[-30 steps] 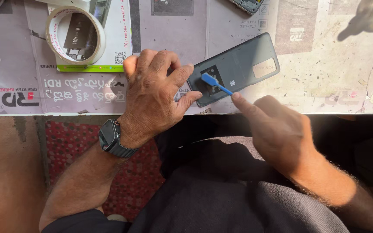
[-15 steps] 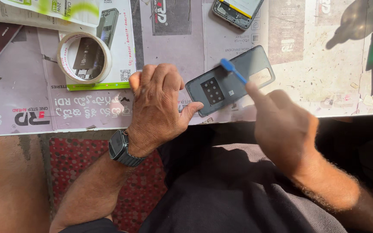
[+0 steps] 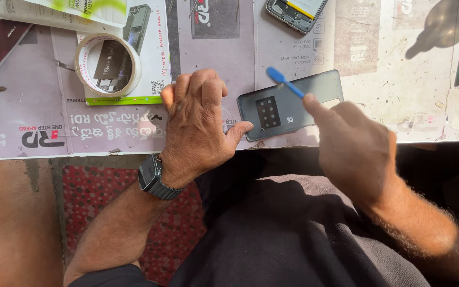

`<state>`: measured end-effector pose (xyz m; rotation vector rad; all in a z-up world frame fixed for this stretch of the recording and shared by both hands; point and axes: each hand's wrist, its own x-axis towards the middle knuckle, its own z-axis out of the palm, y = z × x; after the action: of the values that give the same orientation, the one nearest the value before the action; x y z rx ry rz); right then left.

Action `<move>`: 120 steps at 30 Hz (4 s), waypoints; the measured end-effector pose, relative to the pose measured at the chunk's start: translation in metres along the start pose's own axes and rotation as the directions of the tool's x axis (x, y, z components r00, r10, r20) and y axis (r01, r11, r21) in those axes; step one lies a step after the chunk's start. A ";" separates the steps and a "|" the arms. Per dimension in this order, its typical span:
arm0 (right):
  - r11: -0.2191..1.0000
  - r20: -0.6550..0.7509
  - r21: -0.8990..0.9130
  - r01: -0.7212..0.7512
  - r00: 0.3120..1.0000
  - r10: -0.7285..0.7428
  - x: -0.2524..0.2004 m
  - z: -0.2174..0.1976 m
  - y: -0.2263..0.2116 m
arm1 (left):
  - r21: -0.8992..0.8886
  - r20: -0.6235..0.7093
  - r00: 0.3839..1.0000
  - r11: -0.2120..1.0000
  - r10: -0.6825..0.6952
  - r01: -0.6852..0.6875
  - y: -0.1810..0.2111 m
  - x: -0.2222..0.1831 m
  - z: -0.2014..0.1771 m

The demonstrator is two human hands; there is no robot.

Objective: The person scrapes adhesive residue from a smartphone back cover using a green screwdriver, then brushes the surface with a toothbrush. They apply glue from a tube along the edges of the back cover and reattach it to the phone body, pressing the edges to secure the fit.

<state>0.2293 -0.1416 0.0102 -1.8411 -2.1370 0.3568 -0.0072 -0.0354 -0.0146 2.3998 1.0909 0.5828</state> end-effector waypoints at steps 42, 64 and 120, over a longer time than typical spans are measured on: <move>0.955 -0.141 -0.107 -0.275 0.956 0.259 -0.040 -0.038 0.041 | 0.122 0.196 0.981 0.992 0.001 -0.025 0.021 0.016 -0.003; 0.954 -0.157 -0.108 -0.280 0.952 0.262 -0.068 -0.008 0.050 | 0.154 0.196 0.980 0.987 0.015 -0.045 0.026 0.016 -0.005; 0.946 0.115 -0.070 -0.316 0.940 0.322 -0.019 -0.065 0.010 | 0.026 0.064 0.998 1.000 -0.015 0.013 0.011 0.010 0.011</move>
<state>0.2657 -0.1594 0.0651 -2.2557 -1.9344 0.5055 0.0111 -0.0360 -0.0153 2.4129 1.0931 0.4863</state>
